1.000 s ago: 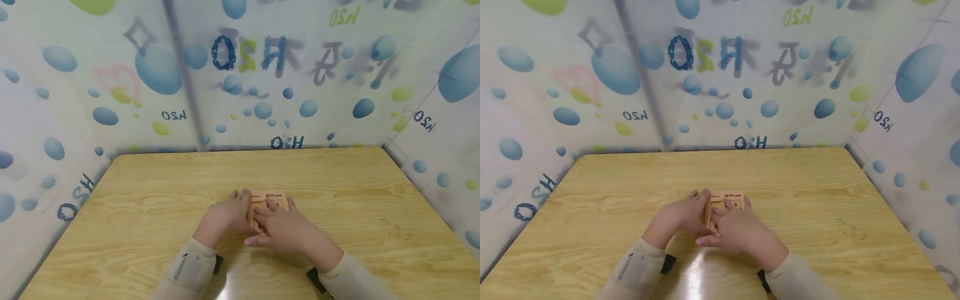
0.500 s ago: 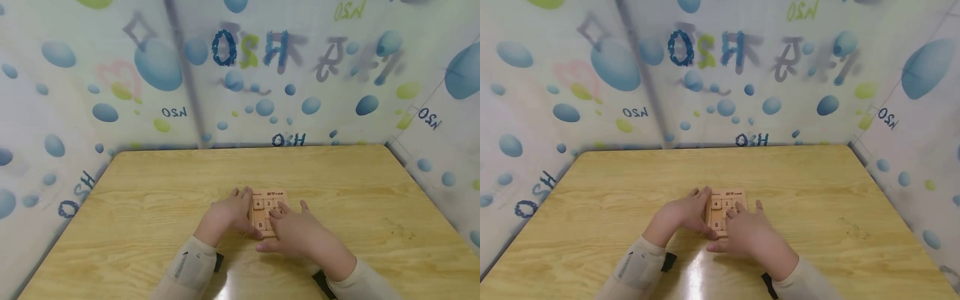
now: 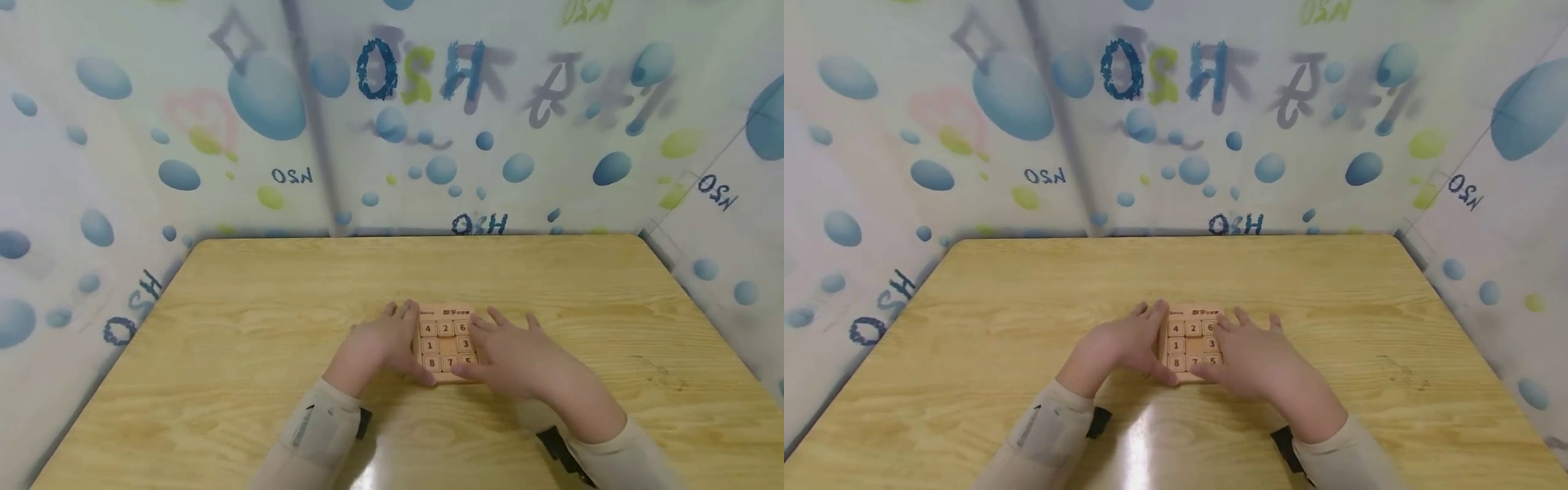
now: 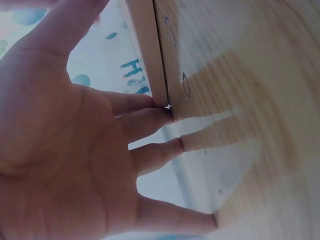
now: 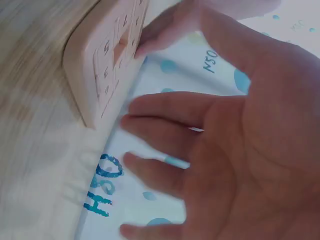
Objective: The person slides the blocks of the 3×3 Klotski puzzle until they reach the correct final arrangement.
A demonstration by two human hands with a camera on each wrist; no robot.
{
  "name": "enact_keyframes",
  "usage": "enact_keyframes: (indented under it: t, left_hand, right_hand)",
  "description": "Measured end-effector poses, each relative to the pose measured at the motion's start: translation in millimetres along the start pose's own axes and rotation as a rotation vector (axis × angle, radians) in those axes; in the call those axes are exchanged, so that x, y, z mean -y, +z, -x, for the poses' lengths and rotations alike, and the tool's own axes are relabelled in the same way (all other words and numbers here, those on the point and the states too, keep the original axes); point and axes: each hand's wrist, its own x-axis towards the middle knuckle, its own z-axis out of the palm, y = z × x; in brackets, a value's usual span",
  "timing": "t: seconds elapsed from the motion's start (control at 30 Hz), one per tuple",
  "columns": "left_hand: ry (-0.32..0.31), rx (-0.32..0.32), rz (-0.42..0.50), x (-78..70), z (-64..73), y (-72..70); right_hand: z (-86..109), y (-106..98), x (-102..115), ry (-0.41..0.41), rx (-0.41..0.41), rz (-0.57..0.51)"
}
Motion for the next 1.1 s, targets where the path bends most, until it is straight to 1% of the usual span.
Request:
enact_keyframes:
  t: [0.07,0.17,0.3,0.4,0.47,0.57,0.63,0.73,0.83,0.87,0.9,0.97,1.1]
  left_hand:
    - [-0.002,-0.005,-0.009,-1.0,-1.4,-2.5]
    - [-0.004,-0.021,-0.017,-0.6,-2.1,-6.8]
    - [-0.007,-0.028,-0.021,-0.5,-1.3,-9.9]
    - [-0.008,-0.019,-0.013,-0.6,-1.2,-8.8]
    - [-0.004,-0.019,-0.007,-0.9,-1.6,-7.6]
    - [0.000,-0.024,0.001,-2.1,-2.2,-6.2]
    - [0.000,-0.023,-0.001,-3.1,-3.0,-5.5]
    - [-0.006,-0.016,-0.005,-4.7,-4.0,-4.3]
    - [-0.007,-0.008,-0.004,-6.2,-4.8,-3.7]
    - [-0.005,-0.005,-0.004,-6.6,-4.8,-3.6]
    - [-0.003,-0.001,-0.004,-6.8,-4.9,-3.5]
    - [-0.001,0.005,-0.005,-6.7,-4.8,-3.4]
    - [0.003,0.016,0.008,-5.6,-4.7,-0.6]
  right_hand:
    - [5.2,1.0,-3.2,0.026,0.015,0.014]
    - [10.7,6.7,6.0,0.044,0.012,0.028]
    - [10.0,11.7,23.9,-0.003,-0.035,0.017]
    - [6.6,13.1,30.7,-0.042,-0.032,-0.020]
    - [3.7,13.4,29.1,-0.036,-0.042,-0.008]
    - [-1.6,12.0,19.1,0.014,-0.086,0.039]
    - [-4.5,11.3,11.3,0.038,-0.091,0.059]
    - [-3.7,10.9,4.2,0.038,-0.044,0.051]
    - [2.0,10.0,3.7,0.041,0.022,0.034]
    - [3.3,9.5,4.3,0.044,0.028,0.031]
    - [3.4,8.9,5.2,0.042,0.024,0.030]
    - [-0.6,8.4,6.4,0.011,-0.002,0.026]
    - [-15.7,10.4,5.3,-0.074,-0.032,0.012]
